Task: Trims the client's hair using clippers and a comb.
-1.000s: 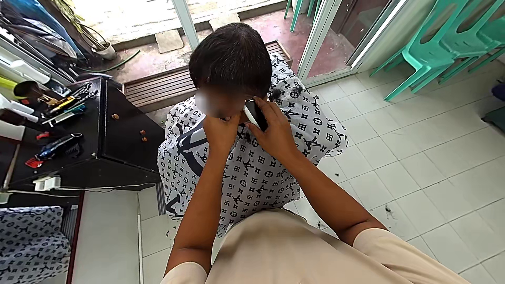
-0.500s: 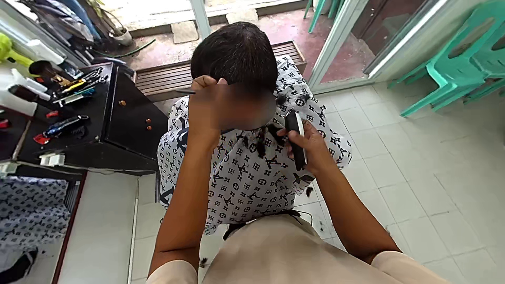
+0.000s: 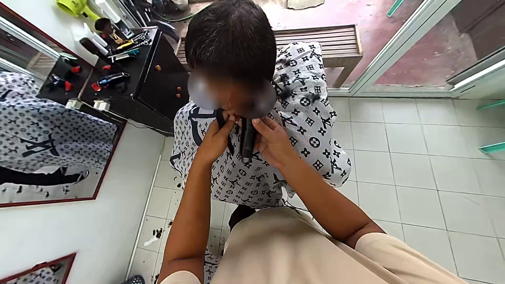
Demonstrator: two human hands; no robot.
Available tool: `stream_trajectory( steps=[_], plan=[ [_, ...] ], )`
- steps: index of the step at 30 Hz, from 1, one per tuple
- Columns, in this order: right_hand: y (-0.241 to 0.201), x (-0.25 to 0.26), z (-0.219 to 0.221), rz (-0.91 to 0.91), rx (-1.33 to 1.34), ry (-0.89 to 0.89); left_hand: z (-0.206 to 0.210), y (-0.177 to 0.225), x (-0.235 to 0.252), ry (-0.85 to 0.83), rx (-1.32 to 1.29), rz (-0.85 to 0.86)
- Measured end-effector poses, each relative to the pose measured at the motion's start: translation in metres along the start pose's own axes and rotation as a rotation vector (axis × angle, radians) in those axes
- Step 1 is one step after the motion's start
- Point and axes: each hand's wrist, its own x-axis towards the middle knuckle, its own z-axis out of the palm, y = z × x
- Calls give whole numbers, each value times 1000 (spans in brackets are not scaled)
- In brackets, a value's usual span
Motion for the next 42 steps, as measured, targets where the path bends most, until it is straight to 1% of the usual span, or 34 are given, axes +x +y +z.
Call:
stream_trajectory(
  steps=[2,3,5,8,13,19,26,31,42],
  plan=[
    [5,3,6,68,142,-43,2,-6,-1,16,-125,-39],
    [8,5,7,85,170,-50,3,-7,-2,25,-186,-54],
    [10,8,10,95,167,-30,7,-4,-3,65,-276,-87],
    [11,14,11,103,163,-9,11,-2,-3,122,-335,-111],
    [11,18,10,94,192,-10,12,-1,-3,159,-340,-137],
    [8,20,11,98,199,-2,14,2,-1,153,-310,-129],
    [7,22,11,103,205,8,17,3,1,184,-322,-142],
    [7,24,11,107,185,-7,19,6,1,226,-314,-168],
    [9,22,9,112,182,-10,21,6,-2,240,-346,-185]
  ],
)
